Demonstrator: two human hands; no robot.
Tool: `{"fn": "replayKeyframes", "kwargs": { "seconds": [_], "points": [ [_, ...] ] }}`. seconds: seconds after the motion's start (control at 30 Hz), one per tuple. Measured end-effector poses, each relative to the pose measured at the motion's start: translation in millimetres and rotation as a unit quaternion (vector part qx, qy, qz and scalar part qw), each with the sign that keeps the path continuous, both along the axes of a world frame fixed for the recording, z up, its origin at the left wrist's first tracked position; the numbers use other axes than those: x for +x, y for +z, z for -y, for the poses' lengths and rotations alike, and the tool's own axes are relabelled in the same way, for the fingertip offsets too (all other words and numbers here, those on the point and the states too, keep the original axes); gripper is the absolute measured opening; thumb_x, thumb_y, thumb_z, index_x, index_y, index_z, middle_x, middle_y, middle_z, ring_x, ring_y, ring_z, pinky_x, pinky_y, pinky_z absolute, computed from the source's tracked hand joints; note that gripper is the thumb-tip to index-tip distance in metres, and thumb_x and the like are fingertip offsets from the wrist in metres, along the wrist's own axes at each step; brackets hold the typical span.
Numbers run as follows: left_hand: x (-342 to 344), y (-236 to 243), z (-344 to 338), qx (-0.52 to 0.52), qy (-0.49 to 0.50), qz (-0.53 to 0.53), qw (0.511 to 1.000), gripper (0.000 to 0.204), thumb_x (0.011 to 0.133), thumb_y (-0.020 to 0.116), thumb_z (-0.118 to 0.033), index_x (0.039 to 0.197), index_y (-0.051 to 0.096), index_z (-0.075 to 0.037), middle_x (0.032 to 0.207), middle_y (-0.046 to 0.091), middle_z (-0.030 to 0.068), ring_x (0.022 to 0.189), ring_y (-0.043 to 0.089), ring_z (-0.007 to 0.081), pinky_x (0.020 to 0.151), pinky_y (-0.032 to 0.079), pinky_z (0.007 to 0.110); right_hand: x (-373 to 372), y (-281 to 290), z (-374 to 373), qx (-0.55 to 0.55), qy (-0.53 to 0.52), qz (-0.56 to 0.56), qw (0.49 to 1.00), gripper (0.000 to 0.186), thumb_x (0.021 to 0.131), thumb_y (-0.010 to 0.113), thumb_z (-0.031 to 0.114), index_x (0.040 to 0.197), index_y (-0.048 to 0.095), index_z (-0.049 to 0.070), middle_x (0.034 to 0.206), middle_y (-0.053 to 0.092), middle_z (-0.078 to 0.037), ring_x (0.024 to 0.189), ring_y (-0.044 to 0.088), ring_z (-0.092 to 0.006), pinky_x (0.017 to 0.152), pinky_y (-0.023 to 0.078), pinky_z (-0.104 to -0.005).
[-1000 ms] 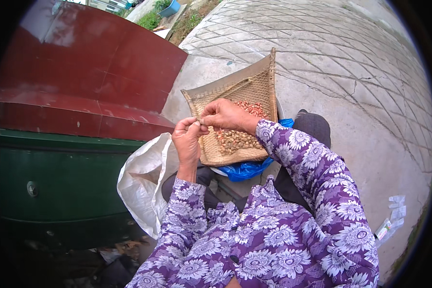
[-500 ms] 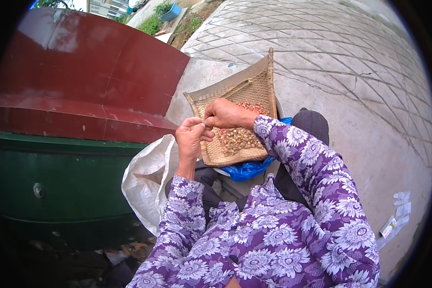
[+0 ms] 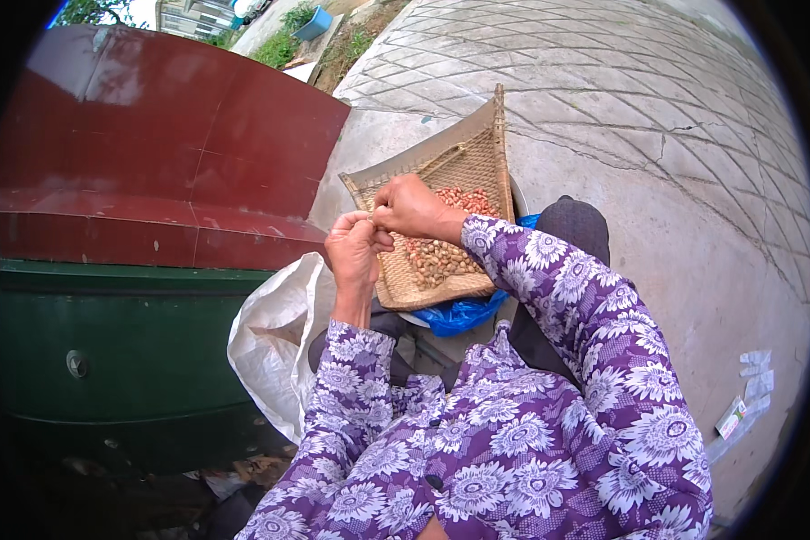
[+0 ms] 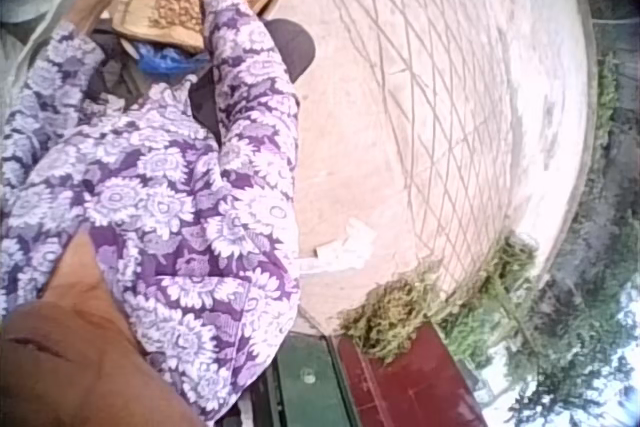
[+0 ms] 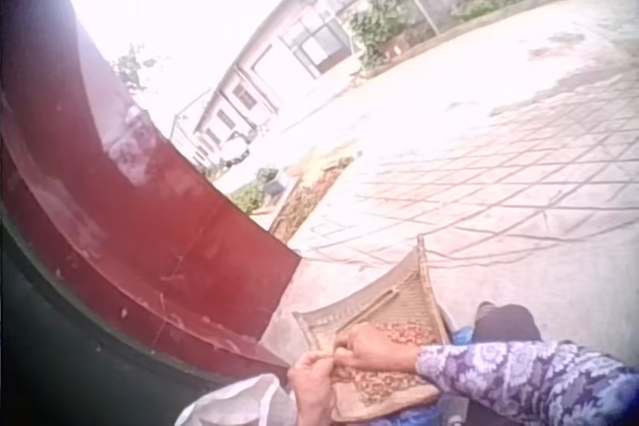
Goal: Shelling peanuts by hand and placing them into a bamboo tray.
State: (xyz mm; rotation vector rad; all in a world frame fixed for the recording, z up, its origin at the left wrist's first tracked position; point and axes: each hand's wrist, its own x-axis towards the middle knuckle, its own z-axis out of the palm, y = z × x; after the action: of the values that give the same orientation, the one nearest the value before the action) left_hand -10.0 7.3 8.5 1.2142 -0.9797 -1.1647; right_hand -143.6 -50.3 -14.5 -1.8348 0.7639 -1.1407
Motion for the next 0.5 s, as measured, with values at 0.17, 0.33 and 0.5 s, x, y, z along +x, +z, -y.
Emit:
{"fn": "replayKeyframes", "kwargs": {
  "seconds": [0.17,0.33,0.5],
  "points": [
    [-1.2,-2.8,-0.8,0.036,0.008,-0.118,0.992,0.01,0.078,0.05,0.002,0.087,0.051,-0.003,0.068,0.057,0.0092,0.055,0.055,0.0152,0.049,0.047,0.027,-0.1,-5.3,3.9,0.286,0.069,0.128,0.947,0.014,0.074,0.056,0.009,0.066,0.061,-0.001,0.056,0.057,-0.004,0.042,0.047,-0.01,0.039,0.036,-0.0242],
    [0.6,0.5,-2.3,0.057,0.016,-0.2,0.978,0.016,0.075,0.052,0.0,0.089,0.05,-0.008,0.071,0.053,0.0067,0.061,0.052,0.0137,0.055,0.042,0.027,-6.8,-10.6,10.5,0.467,0.167,0.251,0.831,0.012,0.077,0.056,0.007,0.068,0.06,0.0,0.054,0.054,-0.002,0.039,0.041,-0.005,0.035,0.03,-0.0192],
    [12.6,-3.2,-6.1,0.063,0.007,-0.204,0.977,0.014,0.076,0.053,-0.003,0.088,0.052,-0.01,0.072,0.054,0.0058,0.061,0.052,0.0143,0.056,0.042,0.028,-5.9,-8.8,10.4,0.266,0.035,0.053,0.962,0.018,0.07,0.056,0.013,0.064,0.06,-0.003,0.052,0.055,-0.011,0.044,0.052,-0.0172,0.043,0.041,-0.0323]
  ]
}}
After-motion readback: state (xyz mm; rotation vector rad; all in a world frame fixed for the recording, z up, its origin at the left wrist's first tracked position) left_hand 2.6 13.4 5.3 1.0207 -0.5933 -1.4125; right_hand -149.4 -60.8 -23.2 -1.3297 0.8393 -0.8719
